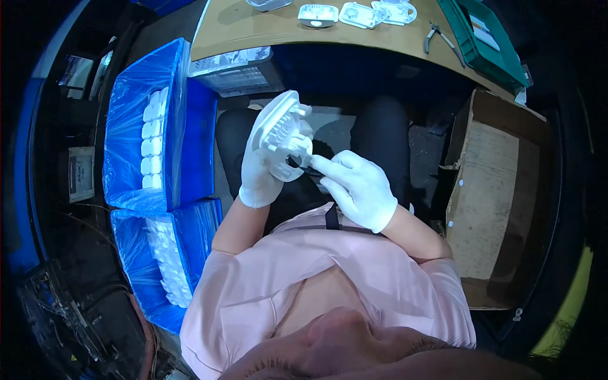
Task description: Trim excess material from plastic parts using pliers and sort them into bins.
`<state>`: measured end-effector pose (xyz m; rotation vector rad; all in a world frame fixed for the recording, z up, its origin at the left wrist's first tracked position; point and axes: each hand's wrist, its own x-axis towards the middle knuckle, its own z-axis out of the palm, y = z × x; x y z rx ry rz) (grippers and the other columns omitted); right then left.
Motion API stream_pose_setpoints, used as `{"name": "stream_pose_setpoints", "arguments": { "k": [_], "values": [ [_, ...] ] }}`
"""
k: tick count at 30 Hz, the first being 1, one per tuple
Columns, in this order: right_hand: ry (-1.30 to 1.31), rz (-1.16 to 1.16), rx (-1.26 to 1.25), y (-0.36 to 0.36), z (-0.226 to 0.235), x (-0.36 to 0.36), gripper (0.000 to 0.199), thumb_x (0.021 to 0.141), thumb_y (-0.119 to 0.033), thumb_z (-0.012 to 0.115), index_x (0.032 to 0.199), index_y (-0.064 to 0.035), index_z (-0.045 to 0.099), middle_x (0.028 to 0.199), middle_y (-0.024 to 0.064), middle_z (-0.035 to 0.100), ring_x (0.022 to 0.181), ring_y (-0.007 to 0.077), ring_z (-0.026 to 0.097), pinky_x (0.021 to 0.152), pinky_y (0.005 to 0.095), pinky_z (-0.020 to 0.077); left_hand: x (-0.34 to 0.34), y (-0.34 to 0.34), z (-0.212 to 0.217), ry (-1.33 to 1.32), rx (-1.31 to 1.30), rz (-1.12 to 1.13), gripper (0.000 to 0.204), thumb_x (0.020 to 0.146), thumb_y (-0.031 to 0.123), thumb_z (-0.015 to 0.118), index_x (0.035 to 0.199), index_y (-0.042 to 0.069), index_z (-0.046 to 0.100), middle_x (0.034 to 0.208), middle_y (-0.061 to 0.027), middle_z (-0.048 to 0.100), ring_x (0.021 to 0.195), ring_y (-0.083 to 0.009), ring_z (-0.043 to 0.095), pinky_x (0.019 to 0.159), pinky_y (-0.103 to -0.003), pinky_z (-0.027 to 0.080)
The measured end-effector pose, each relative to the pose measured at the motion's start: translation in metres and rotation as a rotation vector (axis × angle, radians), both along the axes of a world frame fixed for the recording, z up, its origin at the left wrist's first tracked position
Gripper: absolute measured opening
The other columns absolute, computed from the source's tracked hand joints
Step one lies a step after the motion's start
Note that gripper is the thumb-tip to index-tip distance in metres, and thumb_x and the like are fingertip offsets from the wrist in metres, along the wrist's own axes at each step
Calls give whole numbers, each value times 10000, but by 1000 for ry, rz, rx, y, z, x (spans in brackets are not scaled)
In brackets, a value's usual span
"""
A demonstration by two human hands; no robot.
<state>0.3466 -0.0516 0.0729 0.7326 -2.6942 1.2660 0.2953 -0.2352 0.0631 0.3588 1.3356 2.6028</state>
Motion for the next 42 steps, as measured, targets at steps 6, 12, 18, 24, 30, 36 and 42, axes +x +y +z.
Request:
{"name": "stream_pose_setpoints", "arguments": {
  "k": [6, 12, 18, 24, 30, 36, 42],
  "values": [
    [-18, 9, 27, 3, -3, 0, 351, 806, -86, 611, 1157, -91, 638, 758, 85, 565, 675, 254, 570, 596, 351, 471, -2, 0, -1, -28, -45, -35, 1004, 709, 581, 722, 1414, -19, 336, 1257, -153, 550, 1036, -196, 601, 862, -321, 503],
    [-42, -8, -19, 4, 2, -2, 376, 802, -83, 612, 1178, -88, 642, 751, 95, 561, 672, 253, 566, 601, 347, 469, -3, 1, -2, -2, -37, -53, 1035, 758, 767, 528, 1357, -64, 379, 1200, -239, 566, 941, -277, 641, 750, -358, 551],
    [35, -86, -44, 5, 6, -1, 386, 779, -94, 640, 1164, -103, 662, 833, 88, 561, 664, 232, 557, 597, 322, 465, -1, 5, 4, -134, 41, -93, 932, 834, 772, 372, 1327, -17, 439, 1126, -169, 610, 944, -242, 650, 806, -359, 539],
    [85, 0, 34, 13, 14, -7, 369, 738, -104, 675, 1106, -122, 697, 841, 73, 557, 666, 213, 557, 575, 303, 453, -3, 2, 0, -485, 278, -318, 828, 921, 693, 232, 1281, -11, 480, 1141, -190, 617, 1005, -304, 640, 869, -417, 529],
    [114, 87, 27, 17, 13, -8, 367, 728, -89, 674, 1090, -139, 706, 790, 68, 547, 659, 212, 558, 569, 307, 449, -4, 2, -1, -663, 412, -450, 800, 948, 650, 210, 1310, -17, 463, 1252, -195, 559, 1137, -309, 570, 985, -426, 454],
    [98, 87, 89, 15, 13, -8, 359, 729, -80, 668, 1080, -140, 708, 795, 73, 546, 662, 222, 560, 577, 314, 453, -3, 5, -8, -699, 304, -396, 795, 951, 644, 213, 1322, -17, 451, 1265, -200, 551, 1147, -315, 564, 988, -428, 452],
    [91, 98, 65, 15, 9, -8, 365, 735, -78, 659, 1090, -146, 707, 803, 80, 550, 672, 225, 565, 588, 308, 458, -4, 6, -7, -738, 296, -406, 790, 947, 651, 225, 1320, -6, 456, 1265, -198, 552, 1138, -319, 569, 978, -428, 460]
  ]
}}
